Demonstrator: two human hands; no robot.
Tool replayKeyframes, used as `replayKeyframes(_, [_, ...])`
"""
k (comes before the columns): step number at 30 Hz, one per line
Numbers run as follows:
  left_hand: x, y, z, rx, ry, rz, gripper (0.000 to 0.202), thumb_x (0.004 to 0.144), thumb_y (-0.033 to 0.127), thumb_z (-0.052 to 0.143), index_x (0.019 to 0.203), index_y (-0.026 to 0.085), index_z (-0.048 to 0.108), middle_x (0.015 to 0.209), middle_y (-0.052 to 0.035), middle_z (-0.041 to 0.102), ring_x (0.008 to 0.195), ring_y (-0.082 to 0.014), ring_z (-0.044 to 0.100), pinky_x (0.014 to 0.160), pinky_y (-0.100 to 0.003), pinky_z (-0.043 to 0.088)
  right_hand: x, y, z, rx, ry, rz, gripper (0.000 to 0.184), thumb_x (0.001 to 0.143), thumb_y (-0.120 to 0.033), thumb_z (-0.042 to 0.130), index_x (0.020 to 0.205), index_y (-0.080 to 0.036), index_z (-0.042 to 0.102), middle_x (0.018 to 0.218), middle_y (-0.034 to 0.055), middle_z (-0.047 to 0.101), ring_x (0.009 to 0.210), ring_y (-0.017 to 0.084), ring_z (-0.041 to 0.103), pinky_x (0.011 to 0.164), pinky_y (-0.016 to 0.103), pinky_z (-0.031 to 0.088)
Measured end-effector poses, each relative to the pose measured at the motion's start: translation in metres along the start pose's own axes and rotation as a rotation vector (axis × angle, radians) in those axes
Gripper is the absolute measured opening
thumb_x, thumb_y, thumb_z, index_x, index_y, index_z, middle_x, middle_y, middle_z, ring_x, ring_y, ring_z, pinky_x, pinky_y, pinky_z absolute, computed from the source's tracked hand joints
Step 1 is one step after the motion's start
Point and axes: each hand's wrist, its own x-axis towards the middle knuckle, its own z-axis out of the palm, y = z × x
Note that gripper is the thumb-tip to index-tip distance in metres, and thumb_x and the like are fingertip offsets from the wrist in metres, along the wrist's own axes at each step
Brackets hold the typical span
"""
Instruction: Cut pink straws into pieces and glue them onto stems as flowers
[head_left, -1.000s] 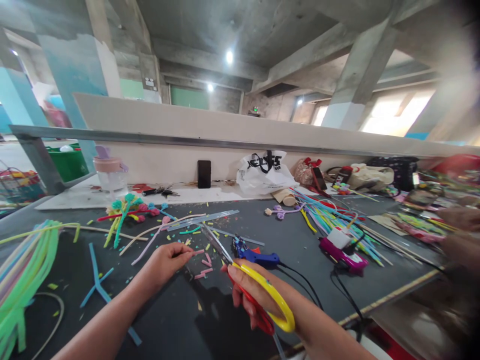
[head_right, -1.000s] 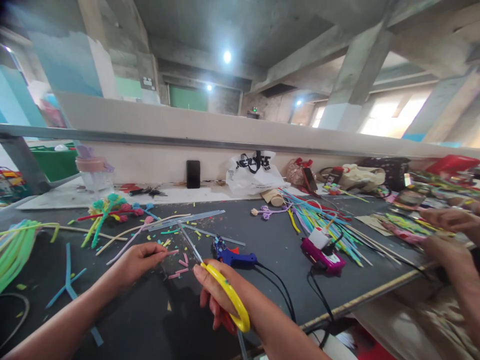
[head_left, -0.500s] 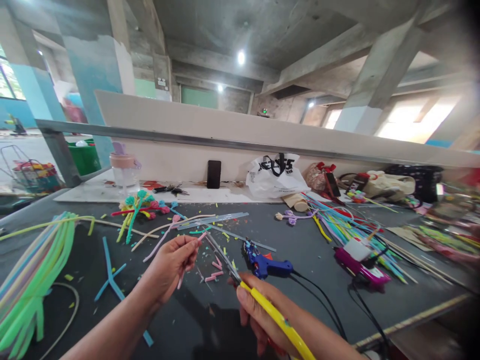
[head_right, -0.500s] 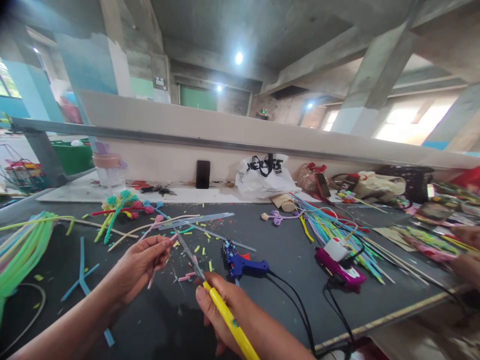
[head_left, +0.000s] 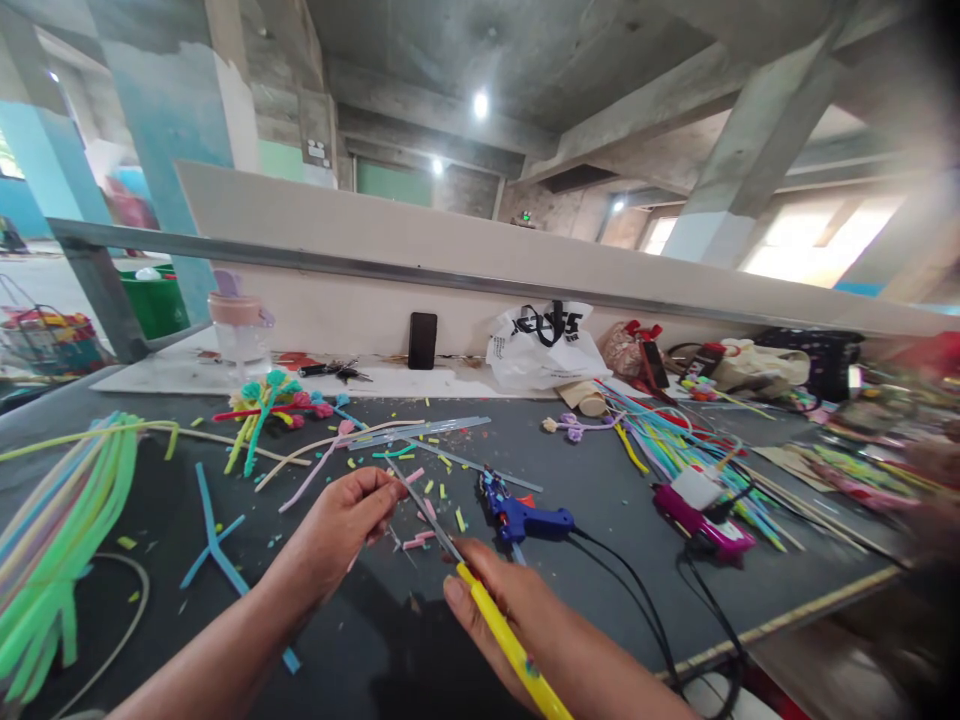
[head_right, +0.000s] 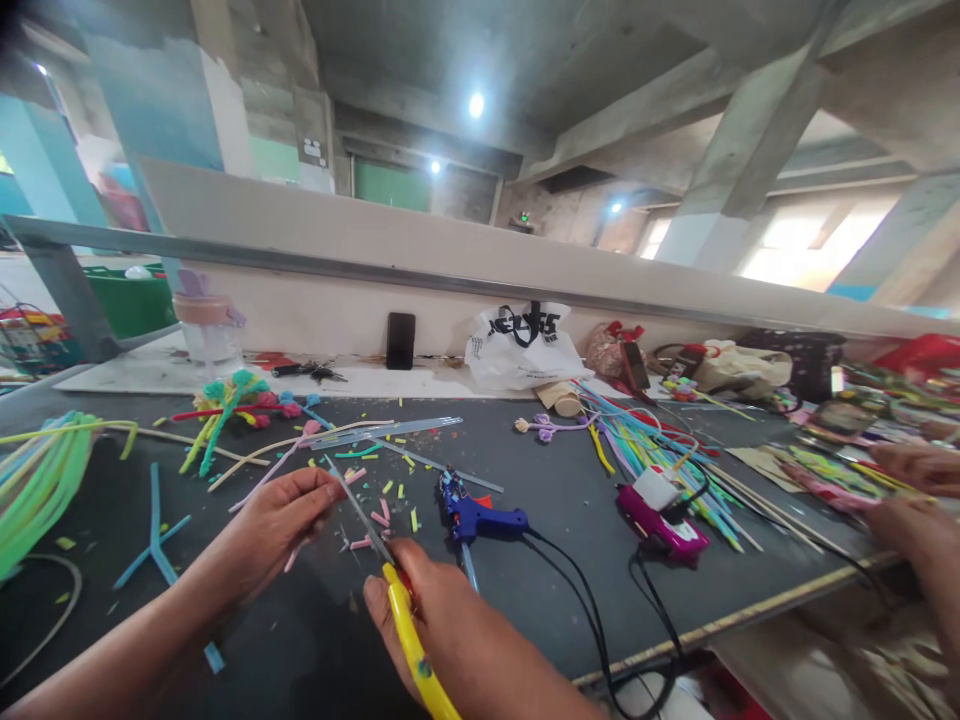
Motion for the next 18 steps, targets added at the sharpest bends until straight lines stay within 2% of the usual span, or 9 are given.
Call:
replayKeyframes(5, [-0.003,0.003,0.001,0.019,-0.031,-0.031,0.031,0.068,0.044,0.061,0.063,0.015,0.052,0.048,0.0081,0.039,0.043,-0.0046,0.031,0.041,-0.016,0.023,-0.003,-0.002,0.008,-0.078,0.069,0.023,0.027,0.089,-0.043,0.034,0.098,-0.023,0.049,0.071,-0.0003,0.058,0.058,0.012,0.051,0.051,0.023,0.032])
replayKeyframes(10, [-0.001,0.001,-0.003,0.058,-0.096,-0.066,0.032,0.070,0.044,0.059,0.062,0.015,0.050,0.049,0.0080,0.039,0.043,-0.0044,0.030,0.042,-0.016,0.022,-0.005,-0.015,0.001,-0.074,0.006,0.086,0.031,0.088,-0.045,0.036,0.103,-0.021,0.050,0.082,0.0058,0.062,0.070,0.017,0.059,0.059,0.026,0.039])
replayKeyframes(14, [0.002,-0.003,-0.007,0.052,-0.142,-0.066,0.033,0.070,0.046,0.059,0.063,0.015,0.051,0.050,0.0076,0.038,0.045,-0.0048,0.031,0.042,-0.017,0.022,-0.004,-0.024,-0.004,-0.097,-0.019,0.168,0.029,0.087,-0.044,0.038,0.099,-0.022,0.051,0.081,0.0064,0.061,0.069,0.019,0.059,0.059,0.028,0.039])
replayKeyframes(18, [0.002,-0.004,-0.007,0.009,-0.157,-0.105,0.032,0.066,0.044,0.064,0.065,0.014,0.053,0.054,0.0062,0.042,0.047,-0.0050,0.033,0.044,-0.017,0.024,-0.003,-0.020,-0.001,-0.099,0.000,0.195,0.030,0.085,-0.046,0.040,0.098,-0.022,0.052,0.081,0.0051,0.061,0.071,0.018,0.059,0.058,0.027,0.037])
